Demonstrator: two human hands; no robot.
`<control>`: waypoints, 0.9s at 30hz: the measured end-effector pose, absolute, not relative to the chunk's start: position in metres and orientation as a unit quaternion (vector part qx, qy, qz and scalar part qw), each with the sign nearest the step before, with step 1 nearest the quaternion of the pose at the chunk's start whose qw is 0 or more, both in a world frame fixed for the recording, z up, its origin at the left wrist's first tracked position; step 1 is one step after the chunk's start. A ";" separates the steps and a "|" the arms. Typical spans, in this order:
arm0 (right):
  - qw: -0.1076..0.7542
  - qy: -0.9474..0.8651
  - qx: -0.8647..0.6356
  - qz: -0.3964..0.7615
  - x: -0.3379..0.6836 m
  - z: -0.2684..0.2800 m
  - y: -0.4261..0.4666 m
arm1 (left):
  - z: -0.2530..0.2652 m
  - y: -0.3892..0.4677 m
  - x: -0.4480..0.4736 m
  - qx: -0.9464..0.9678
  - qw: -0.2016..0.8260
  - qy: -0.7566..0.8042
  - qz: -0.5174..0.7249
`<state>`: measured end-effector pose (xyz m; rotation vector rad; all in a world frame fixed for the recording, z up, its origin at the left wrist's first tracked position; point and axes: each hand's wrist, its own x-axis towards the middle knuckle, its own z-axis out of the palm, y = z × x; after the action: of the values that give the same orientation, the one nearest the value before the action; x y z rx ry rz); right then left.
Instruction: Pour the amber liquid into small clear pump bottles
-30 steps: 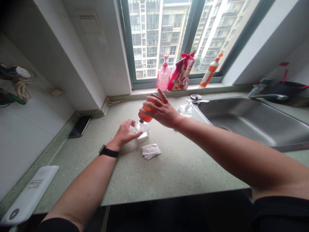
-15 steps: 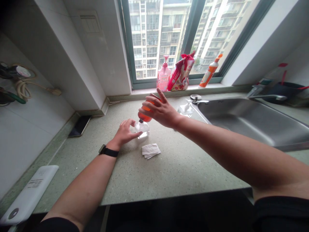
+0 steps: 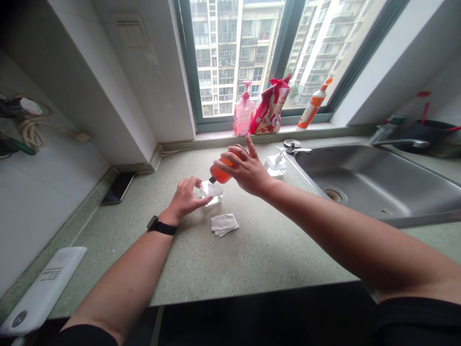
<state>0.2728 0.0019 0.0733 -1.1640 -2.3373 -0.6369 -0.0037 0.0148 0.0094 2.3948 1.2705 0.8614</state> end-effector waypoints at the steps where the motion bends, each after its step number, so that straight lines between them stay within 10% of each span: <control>1: 0.226 -0.845 -0.428 -0.230 0.274 0.071 0.001 | 0.009 0.015 -0.003 0.833 0.147 0.442 0.299; 27: 0.485 -0.711 -0.505 -0.062 0.275 0.011 -0.018 | 0.008 0.019 -0.006 0.820 0.157 0.462 0.300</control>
<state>0.2746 -0.0182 0.0105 -1.2281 -1.7313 -0.1516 -0.0061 0.0187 0.0075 2.3452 1.3225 0.8585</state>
